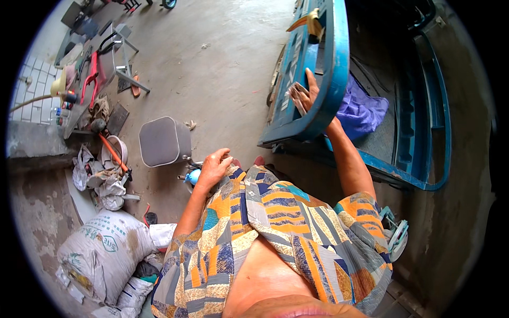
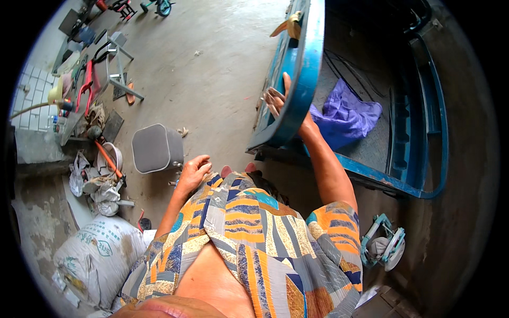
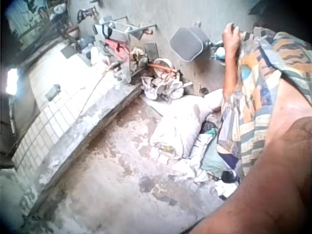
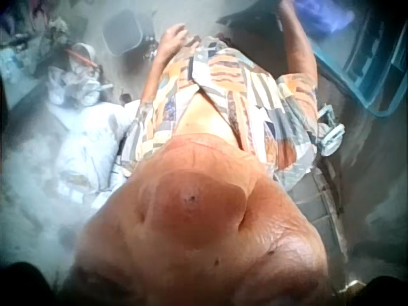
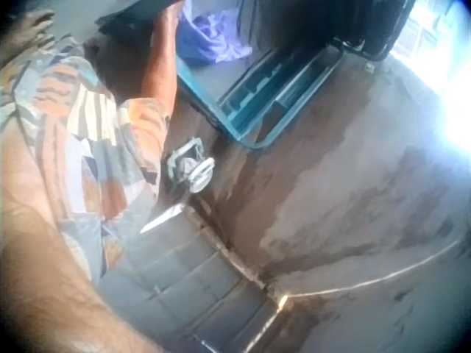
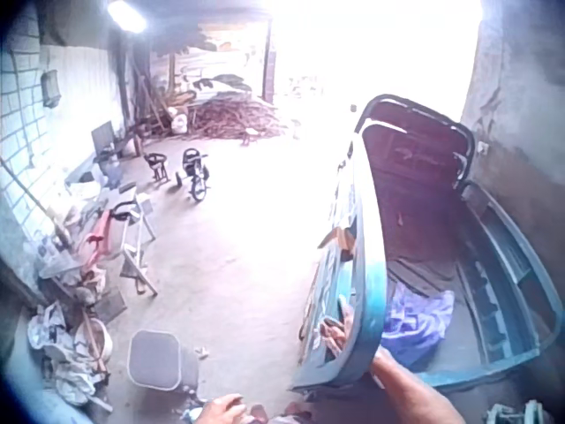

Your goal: The person wipes the blue metal panels of a tricycle with a cloth. They then move to a table and clean a red metal frame and a black metal part with the cloth.

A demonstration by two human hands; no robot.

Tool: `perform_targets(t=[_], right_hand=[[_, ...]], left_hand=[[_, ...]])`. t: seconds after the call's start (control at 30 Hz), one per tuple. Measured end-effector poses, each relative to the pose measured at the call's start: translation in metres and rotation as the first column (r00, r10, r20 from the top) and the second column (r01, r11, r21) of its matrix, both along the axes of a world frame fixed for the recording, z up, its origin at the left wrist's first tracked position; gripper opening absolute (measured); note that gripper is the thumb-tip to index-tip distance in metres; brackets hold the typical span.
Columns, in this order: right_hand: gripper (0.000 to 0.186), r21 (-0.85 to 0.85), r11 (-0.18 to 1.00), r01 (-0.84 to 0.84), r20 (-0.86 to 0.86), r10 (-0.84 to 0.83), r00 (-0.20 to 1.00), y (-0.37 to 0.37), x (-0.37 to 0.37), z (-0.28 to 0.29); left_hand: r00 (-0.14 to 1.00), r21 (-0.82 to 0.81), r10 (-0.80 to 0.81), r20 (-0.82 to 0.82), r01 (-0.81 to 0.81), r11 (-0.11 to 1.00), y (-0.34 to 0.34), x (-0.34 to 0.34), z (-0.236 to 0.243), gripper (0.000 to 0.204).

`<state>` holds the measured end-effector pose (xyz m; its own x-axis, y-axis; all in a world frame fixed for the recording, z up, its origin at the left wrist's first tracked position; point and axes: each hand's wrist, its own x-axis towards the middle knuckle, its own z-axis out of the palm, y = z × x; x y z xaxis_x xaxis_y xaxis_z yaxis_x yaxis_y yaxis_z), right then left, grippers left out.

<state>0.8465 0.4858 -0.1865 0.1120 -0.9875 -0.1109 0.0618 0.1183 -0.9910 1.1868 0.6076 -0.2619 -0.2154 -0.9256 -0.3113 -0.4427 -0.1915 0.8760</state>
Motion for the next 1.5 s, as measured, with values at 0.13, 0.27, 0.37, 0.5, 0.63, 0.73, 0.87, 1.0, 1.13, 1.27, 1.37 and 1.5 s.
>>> perform_targets(t=[0.13, 0.27, 0.37, 0.5, 0.63, 0.73, 0.87, 1.0, 1.13, 1.27, 1.37, 1.5], right_hand=[[0.063, -0.628, 0.709, -0.319, -0.738, -0.412, 0.535, -0.05, -0.03, -0.033], [0.054, -0.631, 0.731, -0.261, -0.708, -0.404, 0.579, -0.087, -0.038, -0.035], [0.049, -0.597, 0.786, -0.161, -0.673, -0.381, 0.634, -0.111, -0.051, -0.035], [0.045, -0.486, 0.874, 0.012, -0.625, -0.357, 0.694, -0.154, -0.059, -0.045], [0.044, -0.27, 0.919, 0.287, -0.599, -0.394, 0.697, -0.19, -0.086, -0.047], [0.045, -0.122, 0.901, 0.417, -0.585, -0.405, 0.703, -0.206, -0.097, -0.054], [0.049, -0.17, 0.956, 0.237, -0.646, -0.29, 0.706, -0.186, -0.135, -0.088], [0.053, -0.354, 0.926, -0.132, -0.841, -0.254, 0.478, -0.095, -0.204, -0.137], [0.048, -0.361, 0.895, 0.262, -0.679, -0.445, 0.583, -0.021, -0.147, -0.062], [0.048, -0.21, 0.709, 0.673, -0.223, -0.705, 0.673, -0.007, -0.074, 0.108], [0.054, -0.173, 0.673, 0.719, -0.274, -0.734, 0.621, 0.0, -0.047, 0.165], [0.052, -0.392, 0.884, 0.255, -0.879, -0.442, 0.181, -0.065, 0.021, 0.173]], left_hand=[[0.997, -0.124, -0.076, 0.02, 0.078, 0.989, -0.024, -0.041, 0.024, 0.037], [0.977, -0.155, -0.179, 0.118, 0.196, 0.968, -0.034, -0.071, 0.039, 0.034], [0.947, -0.108, -0.279, 0.16, 0.298, 0.948, -0.035, -0.08, 0.036, 0.036], [0.932, -0.08, -0.29, 0.219, 0.313, 0.946, -0.037, -0.068, 0.027, 0.037], [0.935, -0.065, -0.296, 0.194, 0.313, 0.947, -0.06, -0.051, 0.028, 0.04], [0.916, -0.031, -0.346, 0.202, 0.359, 0.933, -0.089, -0.033, 0.03, 0.042], [0.88, -0.022, -0.417, 0.226, 0.433, 0.901, -0.141, 0.0, 0.024, 0.042], [0.885, -0.105, -0.393, 0.248, 0.428, 0.898, -0.206, 0.032, 0.022, 0.039], [0.92, -0.055, -0.369, 0.129, 0.378, 0.924, -0.262, 0.07, 0.017, 0.04], [0.912, -0.013, -0.404, 0.062, 0.406, 0.914, -0.3, 0.078, 0.011, 0.038], [0.867, -0.004, -0.496, 0.051, 0.497, 0.868, -0.321, 0.069, 0.012, 0.036], [0.832, -0.036, -0.555, 0.018, 0.555, 0.831, -0.332, 0.062, 0.007, 0.035]])
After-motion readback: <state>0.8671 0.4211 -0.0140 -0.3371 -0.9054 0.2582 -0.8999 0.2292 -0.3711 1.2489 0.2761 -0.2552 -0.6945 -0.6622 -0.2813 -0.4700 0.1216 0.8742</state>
